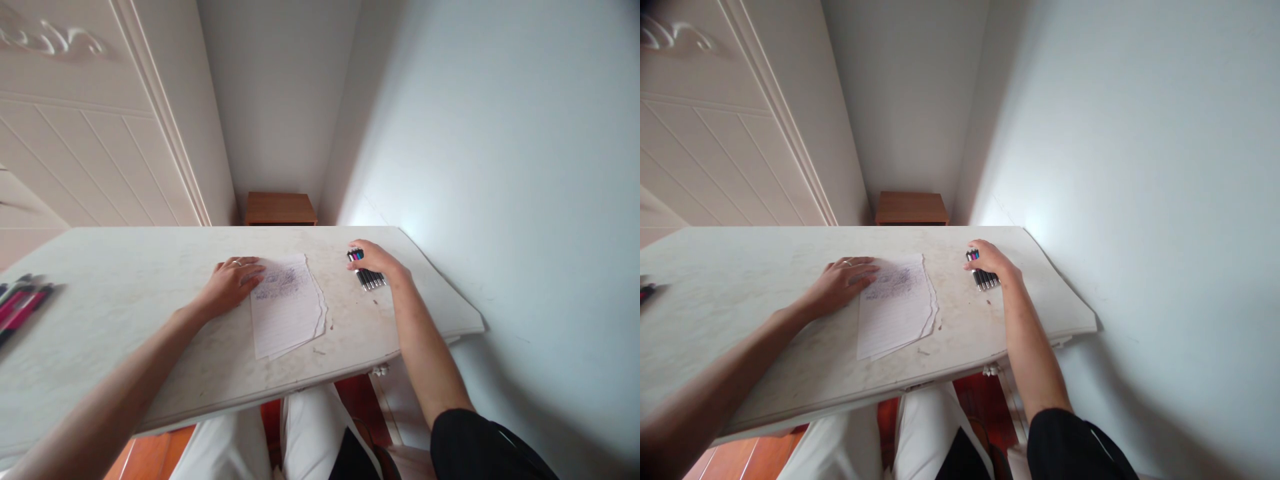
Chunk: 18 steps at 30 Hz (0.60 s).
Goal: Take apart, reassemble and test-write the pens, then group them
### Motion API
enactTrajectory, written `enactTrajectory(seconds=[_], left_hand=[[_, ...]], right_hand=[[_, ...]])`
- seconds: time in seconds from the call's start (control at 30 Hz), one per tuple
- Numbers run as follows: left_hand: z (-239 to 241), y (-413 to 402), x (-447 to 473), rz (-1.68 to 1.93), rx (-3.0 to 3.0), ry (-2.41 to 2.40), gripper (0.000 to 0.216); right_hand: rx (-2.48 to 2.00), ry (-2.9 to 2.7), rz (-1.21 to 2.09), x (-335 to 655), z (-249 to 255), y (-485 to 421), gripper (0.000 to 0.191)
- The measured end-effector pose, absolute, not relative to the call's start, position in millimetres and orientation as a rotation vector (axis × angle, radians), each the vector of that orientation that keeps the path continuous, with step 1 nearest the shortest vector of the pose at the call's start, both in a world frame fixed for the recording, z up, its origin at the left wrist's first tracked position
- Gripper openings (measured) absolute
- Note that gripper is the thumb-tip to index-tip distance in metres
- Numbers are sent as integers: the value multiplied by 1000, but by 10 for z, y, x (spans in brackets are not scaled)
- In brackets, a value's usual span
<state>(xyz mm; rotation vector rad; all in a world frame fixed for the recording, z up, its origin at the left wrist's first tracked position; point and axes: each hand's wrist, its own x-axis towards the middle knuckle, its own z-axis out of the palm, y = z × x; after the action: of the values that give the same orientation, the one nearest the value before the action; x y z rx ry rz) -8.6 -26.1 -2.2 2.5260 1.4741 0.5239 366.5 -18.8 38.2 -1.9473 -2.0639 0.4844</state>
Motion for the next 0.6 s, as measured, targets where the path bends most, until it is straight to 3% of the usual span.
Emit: enactTrajectory(seconds=[0.23, 0.6], left_hand=[[-20, -266, -87, 522, 2527, 1473, 43], [-28, -258, -89, 512, 2535, 1474, 43]], right_hand=[[-1966, -2041, 484, 3684, 378, -178, 65], [-1972, -1755, 318, 3731, 349, -121, 44]])
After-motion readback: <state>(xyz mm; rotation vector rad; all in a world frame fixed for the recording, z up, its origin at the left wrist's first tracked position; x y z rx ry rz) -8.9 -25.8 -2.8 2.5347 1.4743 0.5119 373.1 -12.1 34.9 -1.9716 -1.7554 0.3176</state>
